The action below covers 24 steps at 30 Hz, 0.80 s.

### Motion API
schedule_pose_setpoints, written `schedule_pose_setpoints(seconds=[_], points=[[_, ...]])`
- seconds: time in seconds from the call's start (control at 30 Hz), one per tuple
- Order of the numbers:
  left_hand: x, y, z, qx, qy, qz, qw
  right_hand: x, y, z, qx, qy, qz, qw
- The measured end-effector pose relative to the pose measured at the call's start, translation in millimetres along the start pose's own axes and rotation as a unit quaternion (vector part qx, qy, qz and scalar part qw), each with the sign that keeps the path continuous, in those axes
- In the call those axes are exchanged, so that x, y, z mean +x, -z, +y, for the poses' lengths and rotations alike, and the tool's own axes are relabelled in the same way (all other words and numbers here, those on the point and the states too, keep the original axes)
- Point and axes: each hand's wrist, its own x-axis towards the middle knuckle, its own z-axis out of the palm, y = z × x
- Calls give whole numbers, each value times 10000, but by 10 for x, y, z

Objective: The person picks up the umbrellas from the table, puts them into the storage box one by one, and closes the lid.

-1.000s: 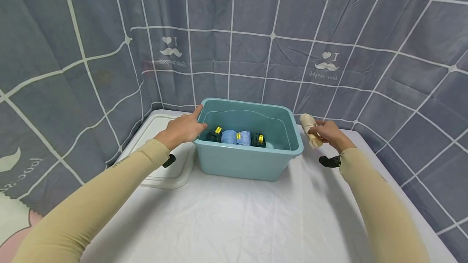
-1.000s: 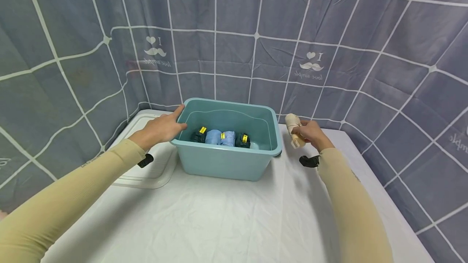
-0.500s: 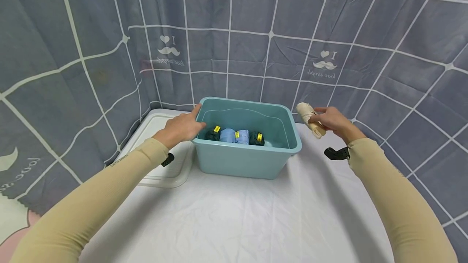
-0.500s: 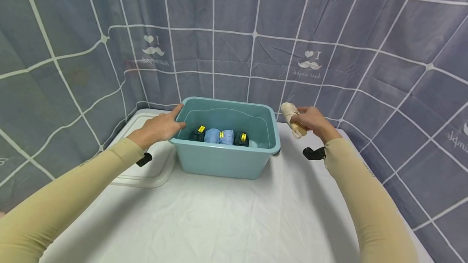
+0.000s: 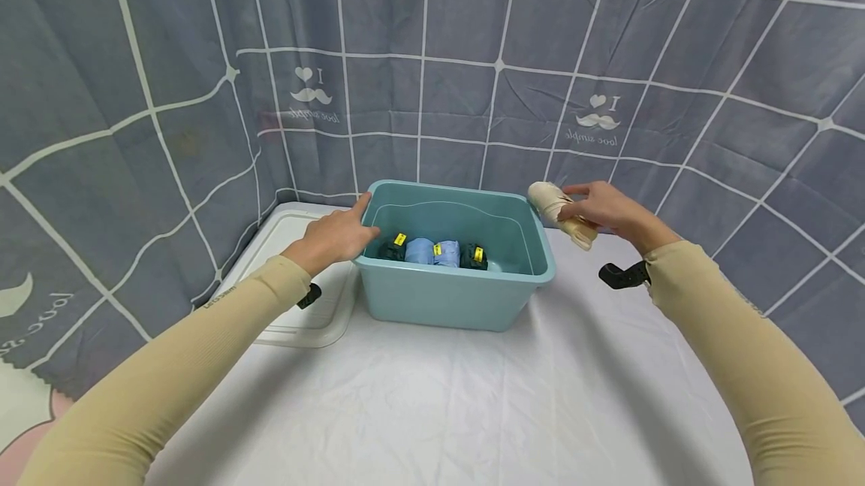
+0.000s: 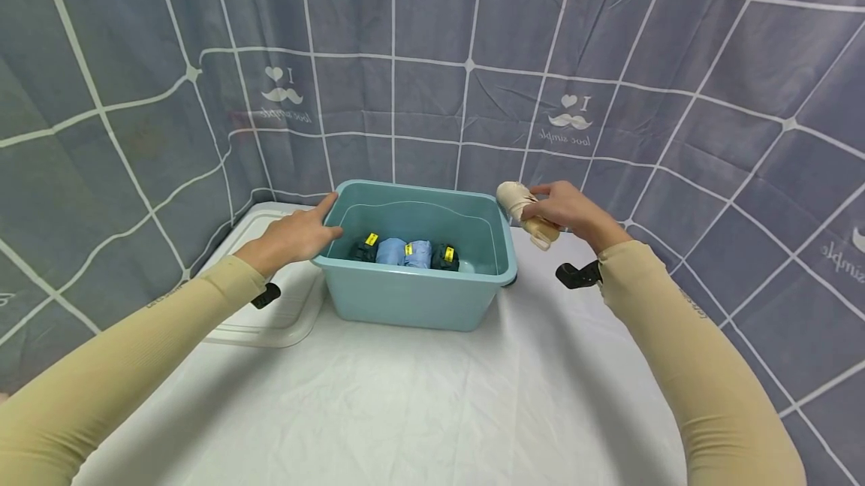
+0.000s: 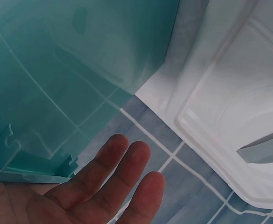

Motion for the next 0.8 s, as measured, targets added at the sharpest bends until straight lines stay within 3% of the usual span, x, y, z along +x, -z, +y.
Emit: schedule_pose_setpoints(seconds=[0.33, 0.53, 0.8], points=[[8, -7, -10, -28, -39, 31, 10000, -67, -13, -315, -461, 138, -333, 9983], [-4, 1, -13, -48, -35, 23, 10000, -84, -65, -498, -1064, 325, -519, 9924], [-3, -5, -9, -53, -53, 35, 10000, -1, -178, -668, -1382, 458, -856, 9856]])
